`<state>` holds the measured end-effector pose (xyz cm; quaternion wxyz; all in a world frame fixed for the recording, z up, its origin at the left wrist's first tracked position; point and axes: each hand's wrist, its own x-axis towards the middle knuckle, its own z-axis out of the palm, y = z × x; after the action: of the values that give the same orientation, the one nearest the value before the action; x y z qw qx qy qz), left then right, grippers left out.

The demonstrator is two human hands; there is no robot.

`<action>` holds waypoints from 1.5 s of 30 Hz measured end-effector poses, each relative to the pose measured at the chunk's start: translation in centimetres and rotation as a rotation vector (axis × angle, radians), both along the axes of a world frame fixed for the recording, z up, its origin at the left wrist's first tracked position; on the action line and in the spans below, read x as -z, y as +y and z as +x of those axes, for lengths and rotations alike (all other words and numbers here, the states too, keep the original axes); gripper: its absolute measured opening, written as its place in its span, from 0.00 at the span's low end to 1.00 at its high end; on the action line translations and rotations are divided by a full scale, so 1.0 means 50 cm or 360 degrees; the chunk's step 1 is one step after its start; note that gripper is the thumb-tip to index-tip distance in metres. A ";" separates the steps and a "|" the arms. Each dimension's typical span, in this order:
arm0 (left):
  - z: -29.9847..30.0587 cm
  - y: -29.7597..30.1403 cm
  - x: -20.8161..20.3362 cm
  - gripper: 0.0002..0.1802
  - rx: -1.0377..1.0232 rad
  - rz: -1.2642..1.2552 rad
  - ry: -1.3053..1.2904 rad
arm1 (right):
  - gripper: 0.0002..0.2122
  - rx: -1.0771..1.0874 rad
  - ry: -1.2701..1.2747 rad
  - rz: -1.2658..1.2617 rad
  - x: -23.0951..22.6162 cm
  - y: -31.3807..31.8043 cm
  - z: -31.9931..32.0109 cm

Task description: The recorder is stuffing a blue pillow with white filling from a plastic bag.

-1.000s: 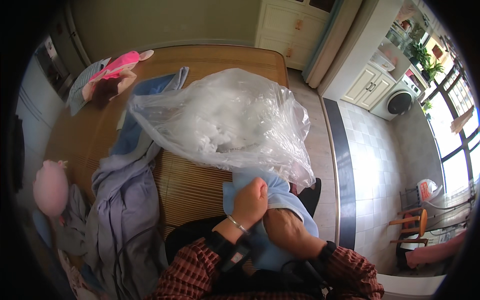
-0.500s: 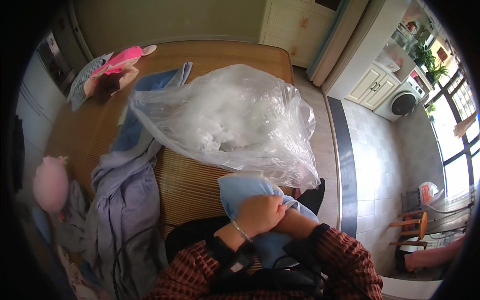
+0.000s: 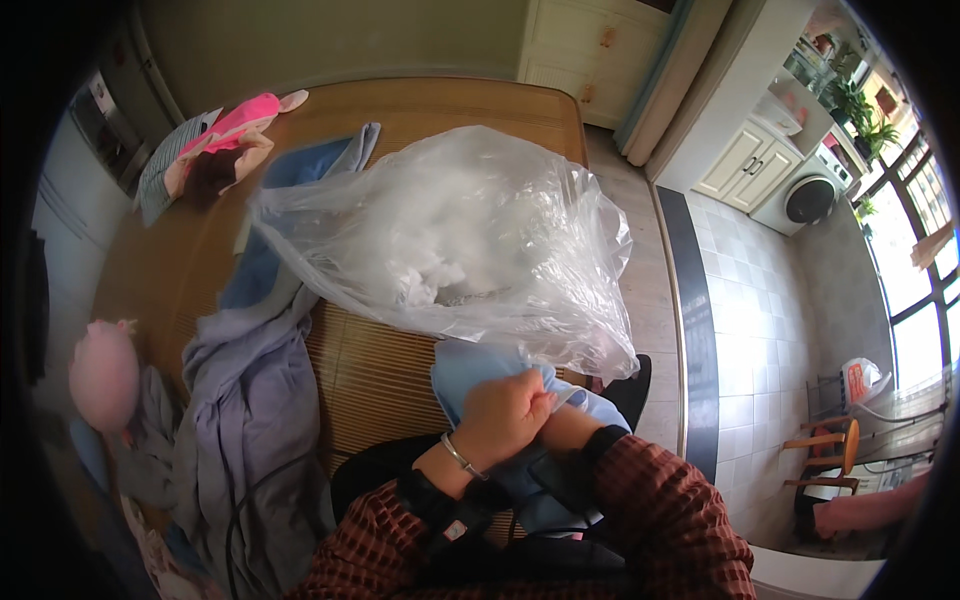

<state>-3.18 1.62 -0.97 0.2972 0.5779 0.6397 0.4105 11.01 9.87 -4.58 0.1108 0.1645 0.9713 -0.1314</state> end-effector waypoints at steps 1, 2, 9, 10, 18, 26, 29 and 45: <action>-0.002 0.002 -0.004 0.11 -0.0165 0.0205 0.0013 | 0.11 0.0032 0.0066 -0.0094 -0.007 0.009 -0.008; -0.001 0.001 -0.010 0.11 -0.0330 0.0412 0.0022 | 0.12 0.0068 0.0127 -0.0187 -0.019 0.017 -0.016; 0.018 0.002 0.023 0.08 -0.0523 0.0676 0.0014 | 0.12 0.0009 0.0031 -0.0416 -0.063 0.002 -0.027; 0.016 0.005 0.028 0.07 -0.0515 0.0603 -0.0024 | 0.12 -0.0223 -0.0163 -0.0277 -0.068 0.000 -0.023; 0.009 0.004 0.024 0.07 -0.0522 0.0581 0.0029 | 0.14 0.0277 0.0547 -0.0056 -0.179 -0.102 0.029; 0.022 0.006 0.025 0.08 -0.0442 0.0585 0.0109 | 0.07 0.0384 0.0146 0.0258 -0.079 -0.024 0.032; 0.014 0.009 0.011 0.09 -0.0491 0.0644 0.0238 | 0.05 0.1609 0.0693 -0.1045 -0.084 -0.045 -0.006; -0.016 -0.003 -0.002 0.08 -0.0344 0.0177 -0.0013 | 0.18 0.1238 0.1028 -0.3286 -0.047 -0.065 -0.055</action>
<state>-3.97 1.45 -0.87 0.2213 0.5194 0.6733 0.4775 8.25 6.59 -2.24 -0.1094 0.2427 0.2671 -0.9262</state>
